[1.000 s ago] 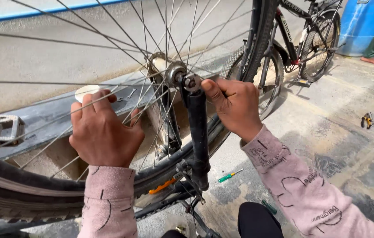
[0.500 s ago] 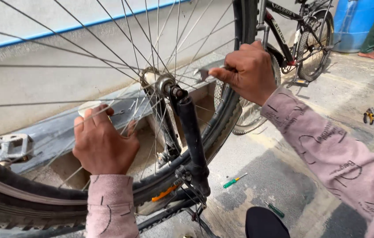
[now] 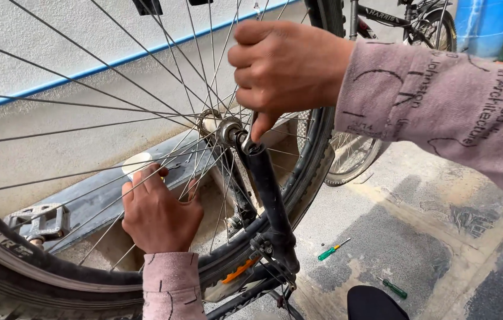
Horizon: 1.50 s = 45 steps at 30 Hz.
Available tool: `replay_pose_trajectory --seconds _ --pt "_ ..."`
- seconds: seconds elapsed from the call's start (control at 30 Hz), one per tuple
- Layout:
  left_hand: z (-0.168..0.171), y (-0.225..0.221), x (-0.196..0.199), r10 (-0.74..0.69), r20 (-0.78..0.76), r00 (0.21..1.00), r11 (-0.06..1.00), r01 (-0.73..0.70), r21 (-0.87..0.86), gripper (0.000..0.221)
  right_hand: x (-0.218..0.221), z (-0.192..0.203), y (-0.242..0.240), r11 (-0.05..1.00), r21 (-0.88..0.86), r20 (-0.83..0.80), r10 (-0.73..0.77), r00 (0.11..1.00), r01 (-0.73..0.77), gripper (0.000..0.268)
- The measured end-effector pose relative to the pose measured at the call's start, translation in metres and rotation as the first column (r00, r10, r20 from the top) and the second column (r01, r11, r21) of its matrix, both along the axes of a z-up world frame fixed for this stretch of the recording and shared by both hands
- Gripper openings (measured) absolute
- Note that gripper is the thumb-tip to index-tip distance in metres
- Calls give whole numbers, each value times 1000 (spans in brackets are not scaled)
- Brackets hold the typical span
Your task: Tightening or adjusting the front axle of a bicycle using a wrench.
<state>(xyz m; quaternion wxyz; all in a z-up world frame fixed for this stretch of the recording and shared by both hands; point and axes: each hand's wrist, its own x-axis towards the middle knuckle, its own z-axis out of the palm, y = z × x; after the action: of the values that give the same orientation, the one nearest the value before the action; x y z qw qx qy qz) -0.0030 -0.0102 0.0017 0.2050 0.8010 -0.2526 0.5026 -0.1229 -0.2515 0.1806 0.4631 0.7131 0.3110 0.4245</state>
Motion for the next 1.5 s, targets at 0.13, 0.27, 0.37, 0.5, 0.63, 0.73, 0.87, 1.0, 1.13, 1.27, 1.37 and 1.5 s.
replay_pose_trajectory --seconds 0.13,0.27,0.37,0.5,0.63,0.73,0.87,1.0,1.13,1.27,1.37,1.5 --pt "-2 1 0 -21 1 1000 1000 21 -19 54 4 2 15 971 -208 5 -118 993 117 78" --pt "-1 2 0 -40 26 999 999 40 -30 52 7 19 11 945 -268 54 -181 982 189 78" --pt "-1 2 -2 -22 19 1000 1000 23 -16 51 16 17 5 963 -177 -139 -230 963 204 71" --pt "0 -3 -3 -45 49 998 999 46 -16 51 5 21 28 915 -325 22 -245 969 239 81" --pt "4 4 -4 10 -18 1000 1000 -10 -16 50 7 23 35 883 -384 52 -270 962 269 80" --pt "2 1 -2 -14 10 1000 1000 14 -19 51 7 23 32 864 -416 102 -266 959 284 79" --pt "0 2 -1 -31 45 999 1000 31 0 50 10 14 28 901 -343 100 -245 964 265 76" --pt "0 1 0 -40 31 999 999 40 -8 50 14 8 19 935 -264 81 -223 971 236 71" --pt "-3 3 2 -35 40 999 999 35 2 51 16 -2 10 969 -148 56 -191 980 197 65" --pt "0 6 -2 -58 38 998 998 58 1 51 24 -7 7 987 -69 40 -142 989 145 60" --pt "2 8 1 -91 87 992 996 89 29 56 31 -7 -4 995 -16 -34 -98 995 98 60" --pt "0 11 -2 -67 56 996 997 65 45 55 41 -23 -25 997 64 -58 35 998 -32 59"
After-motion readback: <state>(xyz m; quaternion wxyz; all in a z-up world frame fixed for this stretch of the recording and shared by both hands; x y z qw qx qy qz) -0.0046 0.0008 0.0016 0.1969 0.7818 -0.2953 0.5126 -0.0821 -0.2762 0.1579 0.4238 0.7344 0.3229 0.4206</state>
